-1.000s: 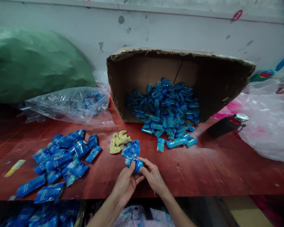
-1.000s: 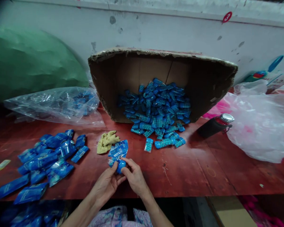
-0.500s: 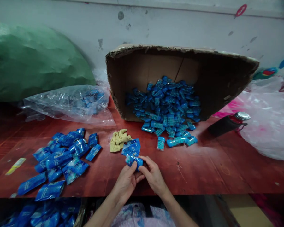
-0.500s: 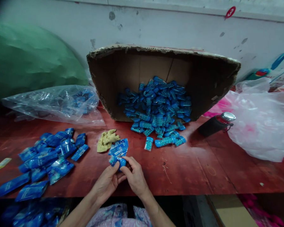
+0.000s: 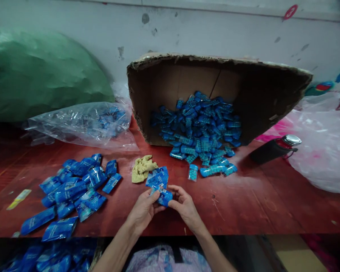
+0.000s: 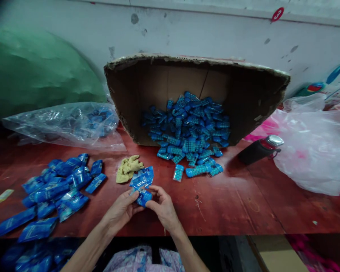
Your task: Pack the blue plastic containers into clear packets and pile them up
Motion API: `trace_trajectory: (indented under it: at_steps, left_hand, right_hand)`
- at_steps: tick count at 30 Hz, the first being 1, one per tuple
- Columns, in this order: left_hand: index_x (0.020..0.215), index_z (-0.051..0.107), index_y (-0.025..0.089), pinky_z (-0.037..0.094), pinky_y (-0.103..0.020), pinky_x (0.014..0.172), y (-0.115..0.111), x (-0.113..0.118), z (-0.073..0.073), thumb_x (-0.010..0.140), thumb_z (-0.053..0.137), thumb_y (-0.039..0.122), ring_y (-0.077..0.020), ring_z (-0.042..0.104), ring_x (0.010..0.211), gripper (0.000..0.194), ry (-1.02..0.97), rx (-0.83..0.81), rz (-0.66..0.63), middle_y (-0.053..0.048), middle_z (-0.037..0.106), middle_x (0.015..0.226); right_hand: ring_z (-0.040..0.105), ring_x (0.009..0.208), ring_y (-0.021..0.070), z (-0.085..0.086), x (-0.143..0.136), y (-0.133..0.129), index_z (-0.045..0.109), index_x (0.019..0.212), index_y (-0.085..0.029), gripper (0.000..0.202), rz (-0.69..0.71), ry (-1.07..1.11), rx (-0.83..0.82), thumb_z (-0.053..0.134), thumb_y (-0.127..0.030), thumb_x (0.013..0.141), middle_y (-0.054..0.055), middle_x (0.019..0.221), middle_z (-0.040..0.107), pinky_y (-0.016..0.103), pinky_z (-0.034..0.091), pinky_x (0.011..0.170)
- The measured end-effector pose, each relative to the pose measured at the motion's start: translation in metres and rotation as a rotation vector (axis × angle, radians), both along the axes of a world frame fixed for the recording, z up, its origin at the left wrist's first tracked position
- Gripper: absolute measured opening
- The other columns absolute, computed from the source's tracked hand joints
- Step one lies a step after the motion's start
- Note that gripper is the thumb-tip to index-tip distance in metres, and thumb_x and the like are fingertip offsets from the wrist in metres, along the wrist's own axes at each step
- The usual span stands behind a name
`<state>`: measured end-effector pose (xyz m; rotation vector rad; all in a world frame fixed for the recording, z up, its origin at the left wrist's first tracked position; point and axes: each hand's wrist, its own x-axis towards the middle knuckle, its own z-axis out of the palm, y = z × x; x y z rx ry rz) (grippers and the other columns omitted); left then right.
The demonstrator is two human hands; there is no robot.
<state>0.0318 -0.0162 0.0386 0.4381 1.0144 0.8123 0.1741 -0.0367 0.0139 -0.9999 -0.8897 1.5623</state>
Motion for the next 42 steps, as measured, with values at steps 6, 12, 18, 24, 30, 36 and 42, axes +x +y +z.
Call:
trace_trajectory:
  at_steps: [6, 12, 18, 24, 30, 36, 42]
  left_hand:
    - [0.096, 0.057, 0.014, 0.052, -0.024, 0.057, -0.002, -0.007, -0.006, 0.070, 0.063, 0.021, -0.0130, 0.063, 0.064, 0.028, -0.125, -0.021, -0.098, -0.005, 0.067, 0.077]
    - [0.084, 0.058, 0.013, 0.052, -0.023, 0.053, -0.009, 0.005, -0.014, 0.069, 0.064, 0.024, -0.0123, 0.062, 0.057, 0.019, -0.064, -0.050, 0.042, -0.002, 0.067, 0.069]
    - [0.080, 0.056, 0.014, 0.050, -0.023, 0.049, -0.012, 0.013, -0.013, 0.073, 0.058, 0.031, -0.0141, 0.063, 0.055, 0.019, 0.052, -0.161, 0.097, -0.003, 0.067, 0.064]
    - [0.085, 0.057, 0.014, 0.049, -0.024, 0.053, -0.010, 0.010, -0.007, 0.074, 0.055, 0.038, -0.0175, 0.065, 0.063, 0.027, 0.022, -0.087, -0.009, -0.006, 0.069, 0.068]
    - [0.085, 0.057, 0.015, 0.050, -0.025, 0.057, -0.009, 0.008, -0.007, 0.073, 0.059, 0.029, -0.0161, 0.065, 0.063, 0.018, -0.010, -0.160, 0.039, -0.003, 0.069, 0.070]
    - [0.083, 0.058, 0.014, 0.050, -0.025, 0.059, -0.010, 0.008, -0.008, 0.071, 0.061, 0.024, -0.0152, 0.064, 0.061, 0.016, -0.013, -0.133, 0.035, -0.005, 0.069, 0.071]
    - [0.080, 0.058, 0.015, 0.050, -0.025, 0.054, -0.010, 0.013, -0.008, 0.069, 0.063, 0.023, -0.0124, 0.062, 0.055, 0.014, 0.012, -0.126, 0.143, -0.002, 0.067, 0.067]
  right_hand:
    - [0.055, 0.091, 0.0165, -0.001, 0.007, 0.001, 0.059, 0.103, -0.024, 0.044, 0.103, 0.027, 0.034, 0.068, -0.013, 0.062, 0.000, 0.101, 0.063, 0.029, 0.041, 0.081]
    - [0.055, 0.094, 0.0188, 0.001, 0.005, -0.001, 0.060, 0.104, -0.024, 0.033, 0.065, -0.082, 0.077, 0.061, -0.020, 0.071, 0.001, 0.100, 0.064, 0.033, 0.040, 0.087]
    - [0.056, 0.092, 0.0175, -0.002, 0.004, -0.001, 0.060, 0.104, -0.023, 0.031, 0.079, -0.090, 0.066, 0.057, -0.020, 0.073, 0.001, 0.098, 0.064, 0.030, 0.042, 0.083]
    - [0.055, 0.066, 0.0110, -0.007, 0.002, -0.002, 0.061, 0.093, -0.019, 0.021, -0.037, -0.058, -0.056, 0.059, -0.026, 0.073, -0.001, 0.076, 0.063, 0.023, 0.043, 0.063]
    - [0.054, 0.064, 0.0096, -0.004, -0.001, -0.005, 0.058, 0.095, -0.019, 0.026, -0.054, -0.053, -0.071, 0.062, -0.022, 0.070, -0.003, 0.072, 0.062, 0.021, 0.041, 0.061]
    - [0.053, 0.063, 0.0100, -0.001, -0.002, -0.005, 0.058, 0.094, -0.018, 0.023, -0.049, -0.100, -0.072, 0.060, -0.024, 0.071, -0.001, 0.075, 0.061, 0.021, 0.041, 0.058]
    - [0.056, 0.078, 0.0141, -0.002, -0.004, -0.005, 0.057, 0.097, -0.020, 0.025, -0.050, -0.118, 0.018, 0.058, -0.021, 0.072, 0.000, 0.084, 0.062, 0.027, 0.042, 0.072]
